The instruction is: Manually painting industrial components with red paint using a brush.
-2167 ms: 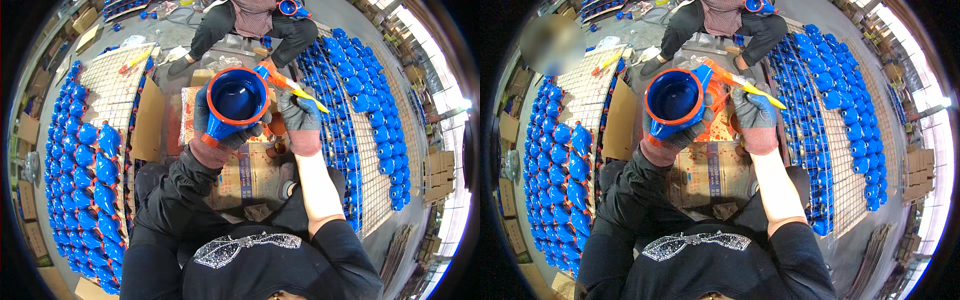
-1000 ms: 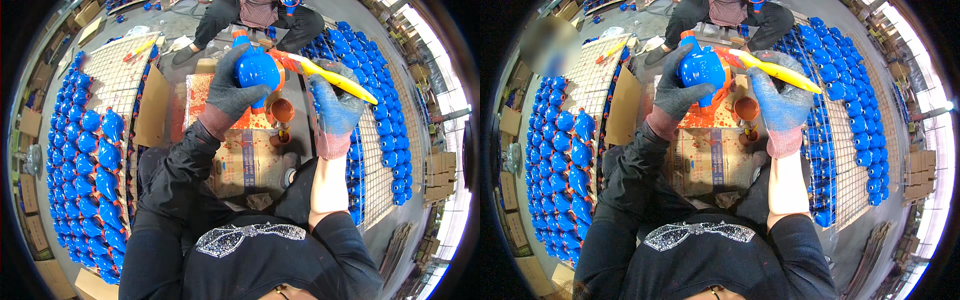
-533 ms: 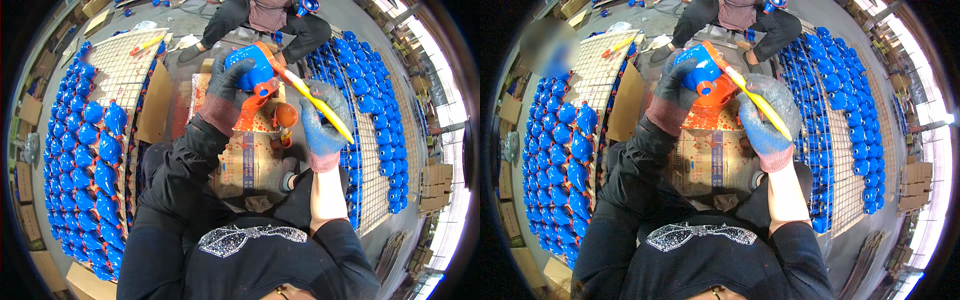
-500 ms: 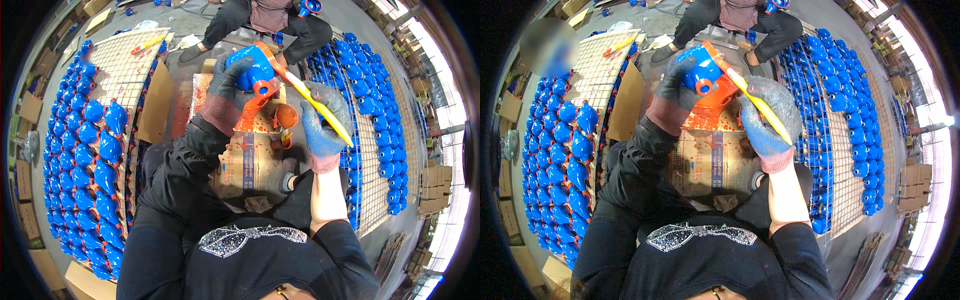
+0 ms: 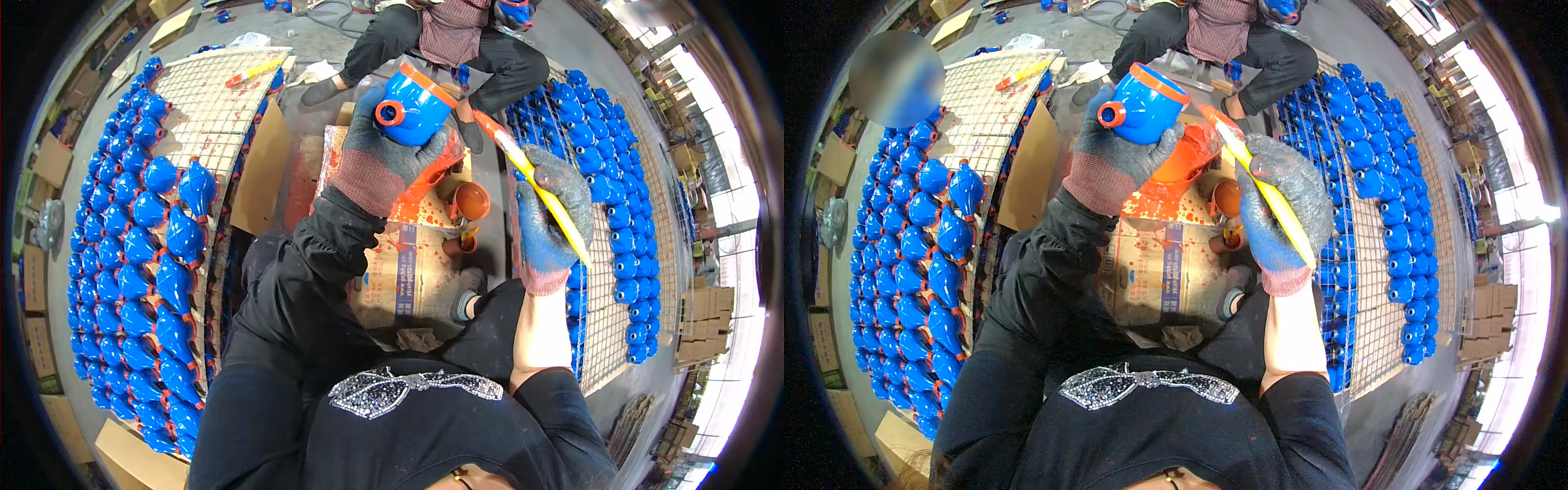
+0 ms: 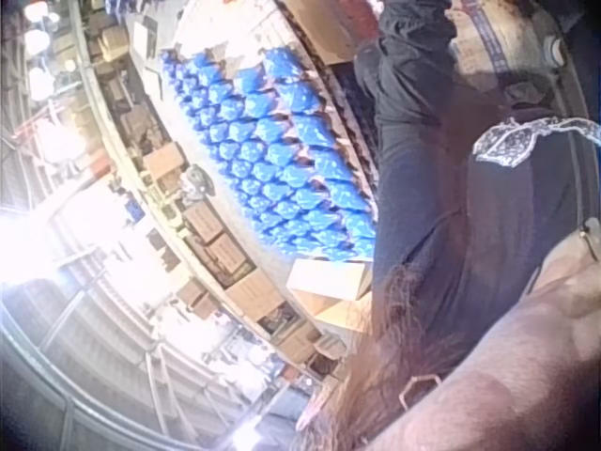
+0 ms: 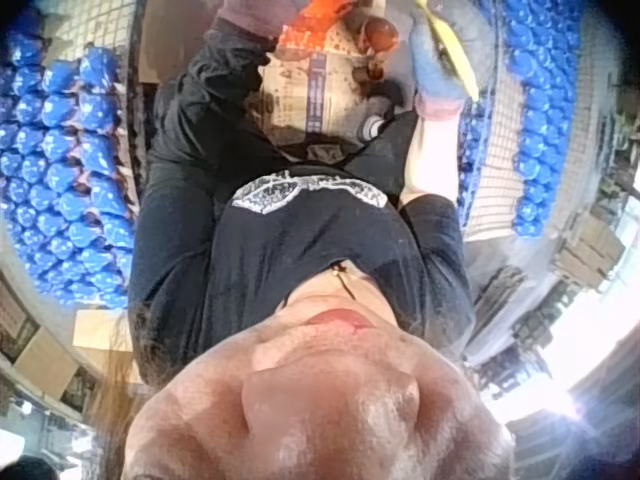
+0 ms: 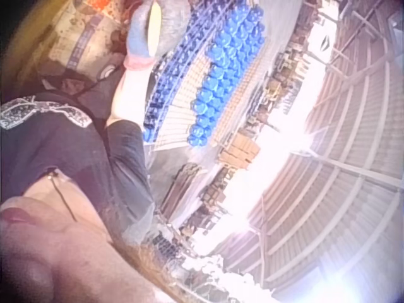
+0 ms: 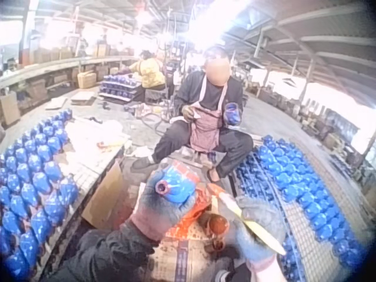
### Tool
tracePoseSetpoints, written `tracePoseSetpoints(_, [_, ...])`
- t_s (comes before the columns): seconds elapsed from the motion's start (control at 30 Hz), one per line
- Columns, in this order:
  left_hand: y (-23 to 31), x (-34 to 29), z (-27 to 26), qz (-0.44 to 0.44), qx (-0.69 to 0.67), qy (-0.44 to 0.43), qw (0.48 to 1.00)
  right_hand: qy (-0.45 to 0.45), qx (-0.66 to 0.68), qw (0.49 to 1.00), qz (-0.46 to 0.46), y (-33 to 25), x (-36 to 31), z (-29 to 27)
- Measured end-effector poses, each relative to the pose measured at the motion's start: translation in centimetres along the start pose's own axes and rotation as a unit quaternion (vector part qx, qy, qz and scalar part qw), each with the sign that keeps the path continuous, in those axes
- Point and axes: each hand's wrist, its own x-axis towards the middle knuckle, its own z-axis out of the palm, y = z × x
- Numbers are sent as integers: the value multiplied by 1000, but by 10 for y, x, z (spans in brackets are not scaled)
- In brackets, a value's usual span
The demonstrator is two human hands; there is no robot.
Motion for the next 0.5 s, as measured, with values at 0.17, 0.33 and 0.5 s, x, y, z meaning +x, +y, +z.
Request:
tracePoseSetpoints(0.17, [10,0,11,-15,-31,-54,998,5,-14,999,-34,7,4,3])
tracePoseSetpoints(0.33, [25,3,12,52,63,-6,997,-55,-67,996,0,24,-9,6])
tracePoseSetpoints(0.5, [49,9,-1,75,100,65,990,-135,-56,987,-62,34,-11,17])
